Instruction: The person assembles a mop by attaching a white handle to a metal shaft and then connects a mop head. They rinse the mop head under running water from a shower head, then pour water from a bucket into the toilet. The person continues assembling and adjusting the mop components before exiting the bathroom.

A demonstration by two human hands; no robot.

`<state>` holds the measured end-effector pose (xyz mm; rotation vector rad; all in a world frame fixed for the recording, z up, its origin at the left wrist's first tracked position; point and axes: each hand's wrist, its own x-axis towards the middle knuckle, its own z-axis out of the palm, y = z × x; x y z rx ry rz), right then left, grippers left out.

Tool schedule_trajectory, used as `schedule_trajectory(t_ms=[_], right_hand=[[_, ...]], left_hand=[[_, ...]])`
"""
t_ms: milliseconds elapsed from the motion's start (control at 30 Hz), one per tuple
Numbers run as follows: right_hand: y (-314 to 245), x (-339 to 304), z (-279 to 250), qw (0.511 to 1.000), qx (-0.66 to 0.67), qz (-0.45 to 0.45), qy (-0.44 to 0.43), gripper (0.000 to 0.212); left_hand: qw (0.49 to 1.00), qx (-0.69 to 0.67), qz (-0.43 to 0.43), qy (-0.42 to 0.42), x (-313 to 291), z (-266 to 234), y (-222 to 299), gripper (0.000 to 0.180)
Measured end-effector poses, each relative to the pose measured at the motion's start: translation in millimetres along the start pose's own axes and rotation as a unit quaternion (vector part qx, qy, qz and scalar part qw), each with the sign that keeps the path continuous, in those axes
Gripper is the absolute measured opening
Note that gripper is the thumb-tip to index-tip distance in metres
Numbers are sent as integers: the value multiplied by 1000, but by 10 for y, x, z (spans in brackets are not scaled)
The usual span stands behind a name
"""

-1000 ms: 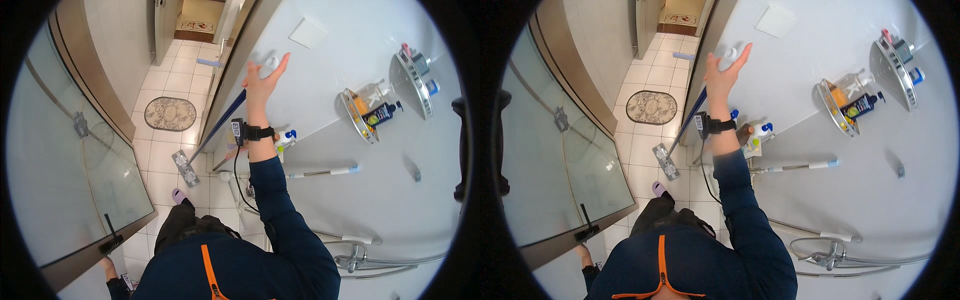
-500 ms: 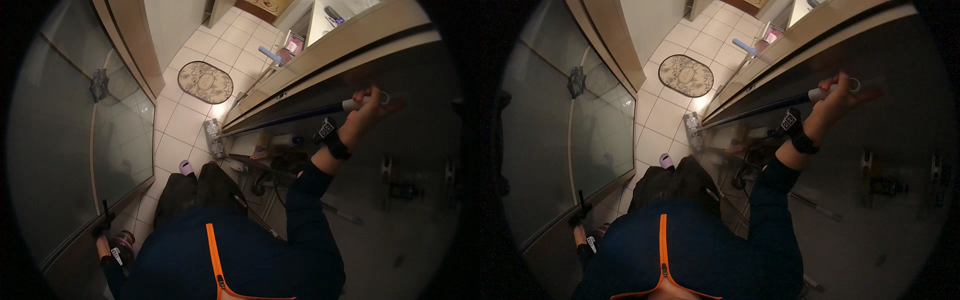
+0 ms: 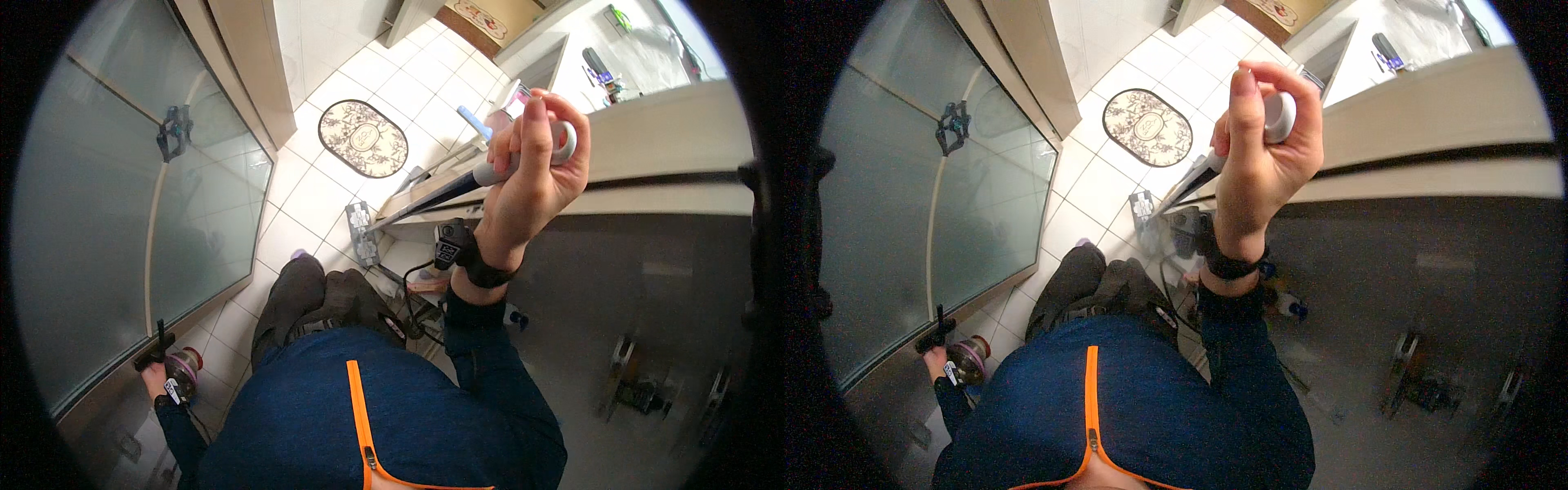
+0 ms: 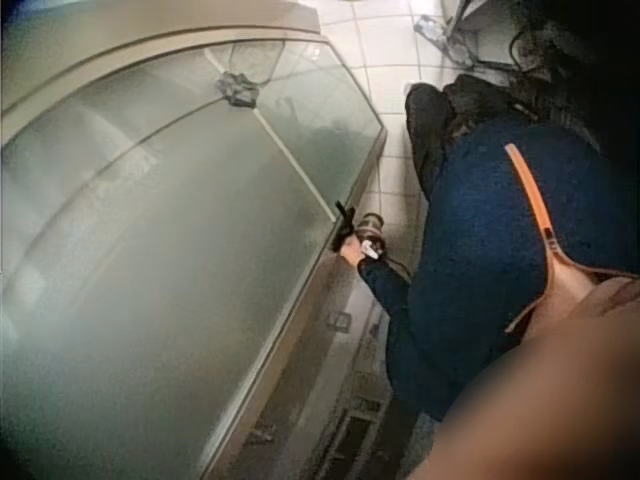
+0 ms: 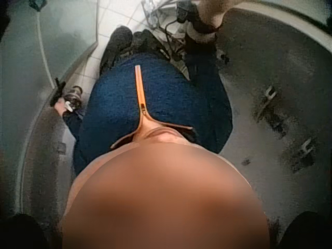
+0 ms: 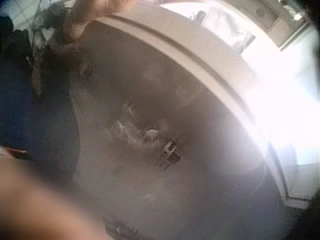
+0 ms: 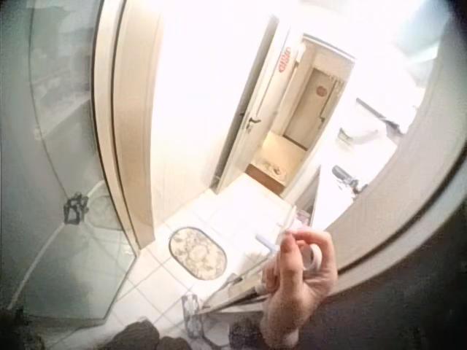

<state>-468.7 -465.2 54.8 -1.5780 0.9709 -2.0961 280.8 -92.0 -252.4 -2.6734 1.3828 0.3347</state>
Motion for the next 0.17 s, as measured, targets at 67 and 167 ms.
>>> schedule_trajectory(t_ms=[67, 167], right_hand=[[157, 160, 160, 999, -19, 20, 28, 14], [364, 580, 447, 998, 13, -41, 36, 14]], left_hand=[[962, 236, 135, -22, -32, 57, -64, 24], [874, 424, 237, -11, -9, 124, -151, 24]])
